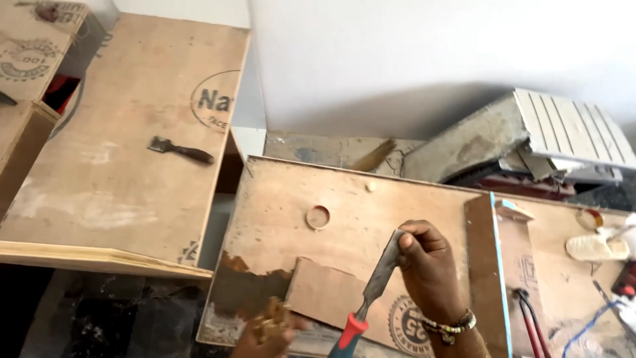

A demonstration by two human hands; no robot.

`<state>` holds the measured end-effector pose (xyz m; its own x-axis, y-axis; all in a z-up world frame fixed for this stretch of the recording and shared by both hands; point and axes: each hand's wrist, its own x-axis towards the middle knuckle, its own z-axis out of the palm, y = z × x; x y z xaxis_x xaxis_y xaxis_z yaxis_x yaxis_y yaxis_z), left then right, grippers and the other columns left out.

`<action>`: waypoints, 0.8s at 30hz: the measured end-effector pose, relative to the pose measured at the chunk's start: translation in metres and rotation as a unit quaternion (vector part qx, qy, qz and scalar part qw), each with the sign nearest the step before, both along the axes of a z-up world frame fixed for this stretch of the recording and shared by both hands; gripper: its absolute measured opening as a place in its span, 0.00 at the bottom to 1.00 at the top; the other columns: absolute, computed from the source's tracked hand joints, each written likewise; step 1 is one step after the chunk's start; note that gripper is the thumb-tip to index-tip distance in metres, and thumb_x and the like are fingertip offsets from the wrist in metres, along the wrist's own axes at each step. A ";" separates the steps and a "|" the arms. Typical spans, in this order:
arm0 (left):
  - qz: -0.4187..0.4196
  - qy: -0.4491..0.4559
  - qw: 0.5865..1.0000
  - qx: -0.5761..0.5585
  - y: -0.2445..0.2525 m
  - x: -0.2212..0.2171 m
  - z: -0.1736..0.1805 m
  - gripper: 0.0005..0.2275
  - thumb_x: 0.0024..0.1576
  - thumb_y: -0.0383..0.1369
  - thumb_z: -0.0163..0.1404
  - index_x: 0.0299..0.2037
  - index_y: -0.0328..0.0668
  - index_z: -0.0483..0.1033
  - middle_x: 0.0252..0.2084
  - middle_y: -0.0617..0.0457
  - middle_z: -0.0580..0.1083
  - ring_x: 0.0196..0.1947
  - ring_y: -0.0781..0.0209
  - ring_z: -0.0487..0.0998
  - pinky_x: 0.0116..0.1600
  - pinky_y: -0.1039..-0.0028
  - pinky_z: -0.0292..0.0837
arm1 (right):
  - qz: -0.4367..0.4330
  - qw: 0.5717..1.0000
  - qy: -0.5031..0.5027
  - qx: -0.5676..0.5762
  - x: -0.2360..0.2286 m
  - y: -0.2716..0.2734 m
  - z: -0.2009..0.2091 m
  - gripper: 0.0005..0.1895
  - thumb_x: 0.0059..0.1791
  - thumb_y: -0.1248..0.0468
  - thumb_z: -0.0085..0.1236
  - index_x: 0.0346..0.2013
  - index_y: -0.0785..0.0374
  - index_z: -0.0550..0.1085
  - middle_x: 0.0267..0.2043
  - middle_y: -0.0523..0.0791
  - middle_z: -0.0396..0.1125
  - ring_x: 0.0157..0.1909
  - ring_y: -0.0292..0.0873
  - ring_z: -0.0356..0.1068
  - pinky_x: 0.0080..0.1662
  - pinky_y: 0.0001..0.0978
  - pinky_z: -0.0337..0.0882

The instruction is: The worker is inserting wooden strips into a plywood board, applying glue, and using a chisel and hammer to secure them.

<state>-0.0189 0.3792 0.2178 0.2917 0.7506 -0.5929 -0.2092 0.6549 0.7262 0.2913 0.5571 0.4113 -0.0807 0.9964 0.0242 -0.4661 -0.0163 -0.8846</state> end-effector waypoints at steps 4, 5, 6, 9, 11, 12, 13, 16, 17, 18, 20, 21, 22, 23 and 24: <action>-0.092 -0.172 0.976 0.101 0.026 0.094 0.085 0.21 0.56 0.46 0.62 0.39 0.33 0.71 0.48 0.53 0.82 0.36 0.69 0.75 0.48 0.71 0.73 | 0.029 0.992 0.106 -0.060 0.039 -0.035 0.004 0.12 0.54 0.62 0.59 0.47 0.67 0.74 0.35 0.47 0.69 0.35 0.41 0.71 0.40 0.33 0.76; -0.098 -0.172 0.975 0.100 0.022 0.115 0.079 0.21 0.56 0.46 0.62 0.39 0.33 0.71 0.48 0.53 0.82 0.36 0.69 0.75 0.48 0.71 0.73 | 0.023 0.992 0.107 -0.059 0.045 -0.041 0.008 0.12 0.54 0.62 0.59 0.47 0.67 0.74 0.35 0.47 0.69 0.35 0.41 0.71 0.40 0.33 0.76; -0.121 -0.144 0.974 0.124 0.019 0.135 0.074 0.19 0.57 0.45 0.61 0.39 0.33 0.72 0.45 0.54 0.81 0.36 0.69 0.75 0.48 0.72 0.72 | 0.054 0.967 0.234 -0.080 0.050 -0.046 0.011 0.12 0.53 0.62 0.59 0.47 0.65 0.73 0.39 0.45 0.67 0.38 0.39 0.70 0.42 0.30 0.75; -0.176 -0.088 0.963 0.182 0.021 0.179 0.056 0.16 0.58 0.43 0.57 0.39 0.35 0.74 0.40 0.55 0.78 0.35 0.70 0.74 0.46 0.74 0.71 | 0.102 0.884 0.442 -0.116 0.063 -0.059 0.026 0.12 0.54 0.63 0.58 0.50 0.64 0.71 0.43 0.43 0.64 0.41 0.37 0.68 0.43 0.25 0.74; -0.209 -0.062 0.952 0.214 0.026 0.196 0.058 0.15 0.59 0.42 0.55 0.39 0.35 0.75 0.37 0.55 0.77 0.35 0.70 0.74 0.45 0.75 0.70 | 0.120 0.834 0.521 -0.133 0.072 -0.066 0.041 0.13 0.55 0.64 0.57 0.53 0.65 0.70 0.44 0.43 0.63 0.41 0.36 0.66 0.43 0.22 0.74; -0.228 -0.043 0.944 0.233 0.029 0.200 0.067 0.14 0.60 0.41 0.54 0.39 0.36 0.76 0.35 0.56 0.76 0.35 0.71 0.73 0.44 0.75 0.69 | 0.097 0.857 0.493 -0.114 0.076 -0.067 0.051 0.19 0.54 0.63 0.55 0.57 0.67 0.69 0.43 0.44 0.63 0.40 0.36 0.65 0.42 0.22 0.73; -0.247 -0.025 0.935 0.252 0.032 0.202 0.076 0.13 0.60 0.41 0.53 0.39 0.36 0.77 0.34 0.56 0.75 0.35 0.71 0.73 0.44 0.76 0.69 | 0.071 0.877 0.466 -0.094 0.079 -0.069 0.061 0.25 0.52 0.62 0.54 0.62 0.70 0.68 0.43 0.45 0.63 0.39 0.36 0.64 0.42 0.22 0.73; -0.202 0.144 0.945 0.215 0.044 0.191 0.168 0.10 0.54 0.38 0.55 0.39 0.42 0.81 0.29 0.57 0.78 0.33 0.71 0.79 0.43 0.78 0.72 | -0.027 0.935 0.337 -0.103 0.080 -0.077 0.081 0.23 0.54 0.52 0.47 0.56 0.66 0.70 0.38 0.44 0.63 0.36 0.37 0.64 0.39 0.27 0.70; -0.214 0.144 0.941 0.218 0.048 0.187 0.168 0.10 0.54 0.38 0.55 0.39 0.42 0.81 0.29 0.57 0.78 0.33 0.71 0.79 0.43 0.78 0.72 | -0.038 0.935 0.340 -0.097 0.082 -0.081 0.076 0.23 0.54 0.52 0.47 0.56 0.66 0.70 0.38 0.44 0.63 0.36 0.37 0.64 0.39 0.27 0.70; -0.206 0.180 0.930 0.246 0.052 0.182 0.168 0.10 0.52 0.37 0.55 0.40 0.45 0.81 0.29 0.57 0.80 0.33 0.70 0.81 0.43 0.78 0.74 | -0.031 0.939 0.338 -0.058 0.084 -0.084 0.071 0.21 0.58 0.51 0.43 0.54 0.66 0.69 0.39 0.44 0.63 0.37 0.37 0.63 0.40 0.29 0.68; -0.203 0.215 0.915 0.275 0.057 0.172 0.168 0.10 0.51 0.37 0.55 0.41 0.48 0.81 0.29 0.58 0.81 0.32 0.70 0.84 0.44 0.79 0.76 | -0.028 0.942 0.335 -0.018 0.081 -0.091 0.068 0.21 0.62 0.50 0.40 0.51 0.66 0.68 0.40 0.44 0.62 0.38 0.38 0.62 0.41 0.31 0.66; -0.204 0.212 0.916 0.272 0.060 0.167 0.169 0.11 0.51 0.37 0.56 0.42 0.48 0.81 0.29 0.57 0.81 0.33 0.70 0.84 0.44 0.78 0.77 | -0.040 0.943 0.331 -0.001 0.077 -0.091 0.071 0.23 0.62 0.49 0.39 0.51 0.67 0.69 0.39 0.45 0.63 0.37 0.38 0.62 0.40 0.31 0.65; -0.204 0.209 0.917 0.270 0.064 0.162 0.170 0.11 0.51 0.37 0.56 0.42 0.48 0.82 0.29 0.56 0.81 0.33 0.69 0.85 0.45 0.78 0.79 | -0.052 0.944 0.326 0.016 0.073 -0.092 0.074 0.25 0.62 0.47 0.37 0.50 0.67 0.69 0.39 0.45 0.64 0.36 0.38 0.62 0.39 0.32 0.64; -0.207 0.209 0.916 0.272 0.067 0.160 0.165 0.11 0.51 0.37 0.56 0.42 0.48 0.82 0.29 0.56 0.81 0.33 0.69 0.85 0.45 0.78 0.79 | -0.054 0.943 0.327 0.018 0.069 -0.091 0.078 0.25 0.62 0.47 0.37 0.50 0.67 0.69 0.39 0.45 0.64 0.36 0.38 0.62 0.39 0.32 0.64; -0.208 0.201 0.920 0.265 0.070 0.157 0.161 0.10 0.52 0.38 0.56 0.41 0.47 0.82 0.30 0.56 0.82 0.33 0.69 0.85 0.45 0.78 0.78 | -0.044 0.946 0.319 0.026 0.065 -0.090 0.082 0.27 0.61 0.46 0.37 0.50 0.69 0.70 0.38 0.45 0.64 0.36 0.38 0.62 0.40 0.31 0.65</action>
